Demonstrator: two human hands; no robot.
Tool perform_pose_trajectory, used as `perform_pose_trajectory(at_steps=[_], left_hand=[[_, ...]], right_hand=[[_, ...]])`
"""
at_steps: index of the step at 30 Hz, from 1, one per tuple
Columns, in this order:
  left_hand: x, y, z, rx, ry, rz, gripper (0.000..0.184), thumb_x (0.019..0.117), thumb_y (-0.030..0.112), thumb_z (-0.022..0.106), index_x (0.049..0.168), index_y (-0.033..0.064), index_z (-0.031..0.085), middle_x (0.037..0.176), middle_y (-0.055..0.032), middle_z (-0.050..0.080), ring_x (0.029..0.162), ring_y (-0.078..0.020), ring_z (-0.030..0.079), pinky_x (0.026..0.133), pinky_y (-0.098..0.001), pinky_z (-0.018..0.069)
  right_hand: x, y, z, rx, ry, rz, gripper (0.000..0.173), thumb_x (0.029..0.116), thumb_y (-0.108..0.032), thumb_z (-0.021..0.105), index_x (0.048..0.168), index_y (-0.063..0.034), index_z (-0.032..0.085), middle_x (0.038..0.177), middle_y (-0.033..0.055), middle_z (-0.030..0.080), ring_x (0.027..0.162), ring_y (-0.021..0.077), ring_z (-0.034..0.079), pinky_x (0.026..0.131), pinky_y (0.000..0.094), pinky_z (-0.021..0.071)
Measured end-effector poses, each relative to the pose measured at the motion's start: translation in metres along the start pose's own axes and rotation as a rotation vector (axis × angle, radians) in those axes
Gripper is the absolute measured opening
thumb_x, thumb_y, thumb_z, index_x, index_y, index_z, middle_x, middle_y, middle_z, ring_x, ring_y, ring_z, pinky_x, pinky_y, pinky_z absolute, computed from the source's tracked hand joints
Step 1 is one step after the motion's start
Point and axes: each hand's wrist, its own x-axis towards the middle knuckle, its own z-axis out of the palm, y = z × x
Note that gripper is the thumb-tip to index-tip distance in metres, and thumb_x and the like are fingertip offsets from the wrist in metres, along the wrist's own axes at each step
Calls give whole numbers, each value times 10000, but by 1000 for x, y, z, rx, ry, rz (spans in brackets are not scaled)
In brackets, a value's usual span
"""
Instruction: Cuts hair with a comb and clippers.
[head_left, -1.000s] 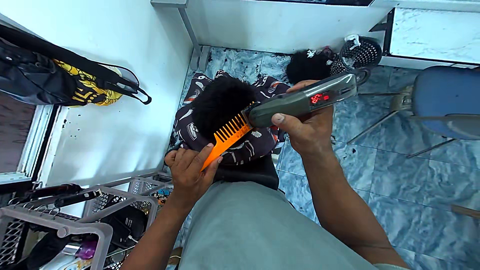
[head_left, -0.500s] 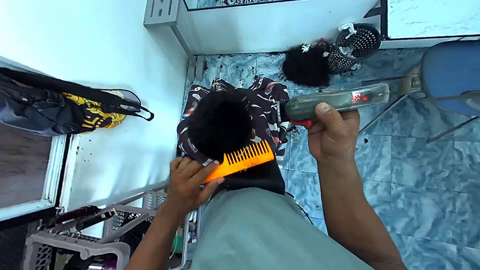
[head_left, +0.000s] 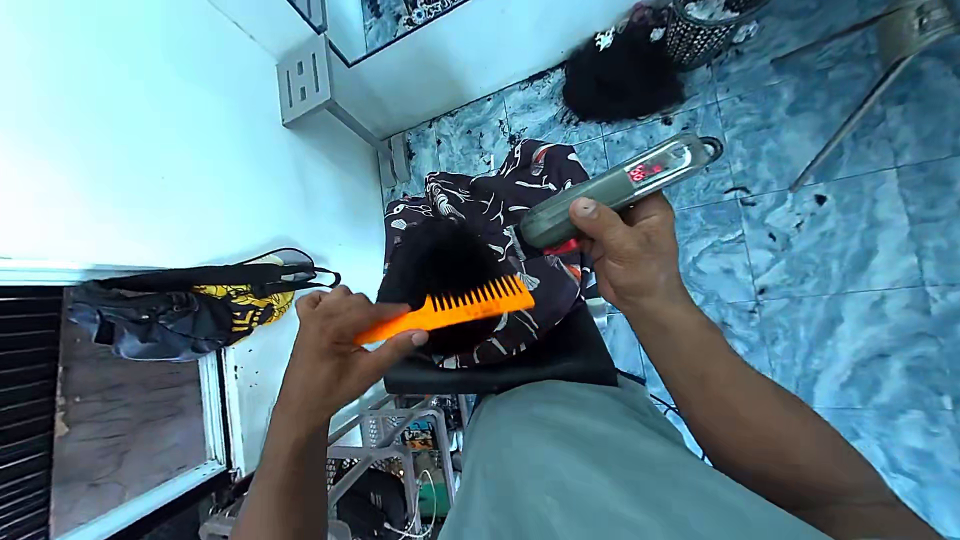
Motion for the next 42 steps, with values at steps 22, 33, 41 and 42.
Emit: perform_pose_trajectory(at_steps=[22, 33, 41, 42], left_hand=[[29, -4, 4, 177, 157, 127, 363, 873, 458, 798, 1072, 155, 814, 744, 2, 591, 800, -167, 524, 904, -462, 334], [27, -6, 7, 175, 180, 137, 372, 887, 459, 783, 1081, 143, 808, 760, -20, 617, 789, -183, 538, 889, -470, 345], [-8, 15, -7, -38, 236, -265, 366, 1016, 429, 614, 997, 86, 740, 789, 3, 646, 717, -62, 604, 683, -295, 540], [-14, 30, 7, -64, 155, -168, 345, 979, 463, 665, 1045, 145, 781, 818, 7, 668, 799, -96, 611, 809, -361, 509]], right_hand=[[-2, 7, 30, 3, -160, -138, 421, 884, -34, 791, 1225, -27, 544, 1028, 92, 705, 867, 195, 731, 781, 361, 654], [-1, -2, 46, -50, -297, -187, 426, 854, -13, 805, 1198, 1, 554, 1014, 100, 714, 873, 202, 740, 772, 359, 662], [22, -17, 7, -19, 50, -122, 401, 928, -165, 772, 1233, -46, 542, 1019, 79, 717, 851, 229, 734, 740, 430, 661], [24, -17, -1, -21, 84, -94, 394, 942, -180, 758, 1240, -59, 528, 1017, 80, 710, 827, 228, 731, 707, 415, 659]])
